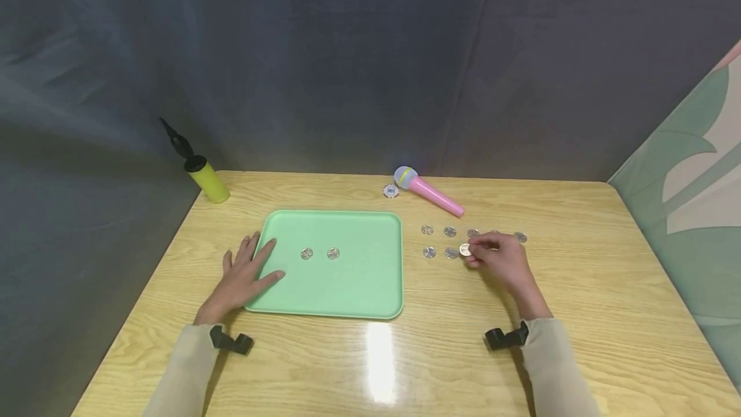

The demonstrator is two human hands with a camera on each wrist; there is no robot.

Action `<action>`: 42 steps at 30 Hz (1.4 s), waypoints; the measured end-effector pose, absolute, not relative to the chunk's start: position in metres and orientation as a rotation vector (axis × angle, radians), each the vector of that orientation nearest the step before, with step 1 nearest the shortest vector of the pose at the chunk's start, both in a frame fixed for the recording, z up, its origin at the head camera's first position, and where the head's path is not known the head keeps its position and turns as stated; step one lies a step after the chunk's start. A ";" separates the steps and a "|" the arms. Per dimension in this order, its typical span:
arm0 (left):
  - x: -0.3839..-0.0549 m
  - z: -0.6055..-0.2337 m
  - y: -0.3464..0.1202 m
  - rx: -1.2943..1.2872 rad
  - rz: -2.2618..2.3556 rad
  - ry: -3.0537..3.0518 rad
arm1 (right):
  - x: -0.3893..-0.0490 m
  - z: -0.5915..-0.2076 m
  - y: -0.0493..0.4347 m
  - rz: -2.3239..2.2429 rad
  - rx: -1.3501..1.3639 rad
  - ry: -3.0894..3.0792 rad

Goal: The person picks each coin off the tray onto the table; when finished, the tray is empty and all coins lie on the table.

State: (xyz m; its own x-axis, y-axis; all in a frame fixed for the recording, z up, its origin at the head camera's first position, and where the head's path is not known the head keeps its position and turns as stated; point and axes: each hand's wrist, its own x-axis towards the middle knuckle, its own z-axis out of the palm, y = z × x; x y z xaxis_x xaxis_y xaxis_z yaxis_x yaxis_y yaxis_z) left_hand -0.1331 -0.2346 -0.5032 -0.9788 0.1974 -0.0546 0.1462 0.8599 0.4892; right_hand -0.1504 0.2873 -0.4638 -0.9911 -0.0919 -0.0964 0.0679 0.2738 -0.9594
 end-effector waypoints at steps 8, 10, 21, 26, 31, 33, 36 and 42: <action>-0.132 -0.502 -0.234 0.268 0.772 2.921 | -0.148 -0.471 0.307 -1.714 0.056 2.449; -0.132 -0.502 -0.234 0.268 0.773 2.921 | -0.148 -0.474 0.311 -1.715 0.083 2.434; -0.133 -0.502 -0.234 0.270 0.766 2.924 | -0.149 -0.478 0.315 -1.715 0.119 2.417; -0.133 -0.503 -0.235 0.269 0.760 2.925 | -0.149 -0.476 0.311 -1.645 0.136 2.477; -0.133 -0.502 -0.235 0.265 0.758 2.925 | -0.149 -0.476 0.306 -1.573 0.154 2.543; -0.133 -0.502 -0.235 0.265 0.759 2.924 | -0.149 -0.476 0.304 -1.561 0.163 2.555; -0.133 -0.502 -0.235 0.268 0.760 2.925 | -0.150 -0.476 0.304 -1.545 0.173 2.567; -0.133 -0.502 -0.235 0.271 0.766 2.926 | -0.149 -0.475 0.306 -1.534 0.182 2.583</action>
State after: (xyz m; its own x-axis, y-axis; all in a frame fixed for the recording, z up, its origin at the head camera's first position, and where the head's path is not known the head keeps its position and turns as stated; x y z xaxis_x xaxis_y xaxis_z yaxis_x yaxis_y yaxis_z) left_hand -0.1329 -0.2347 -0.5021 -0.9786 0.1982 -0.0560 0.1453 0.8573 0.4939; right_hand -0.1495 0.3063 -0.4753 -0.9839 0.0362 -0.1748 0.1708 0.4755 -0.8630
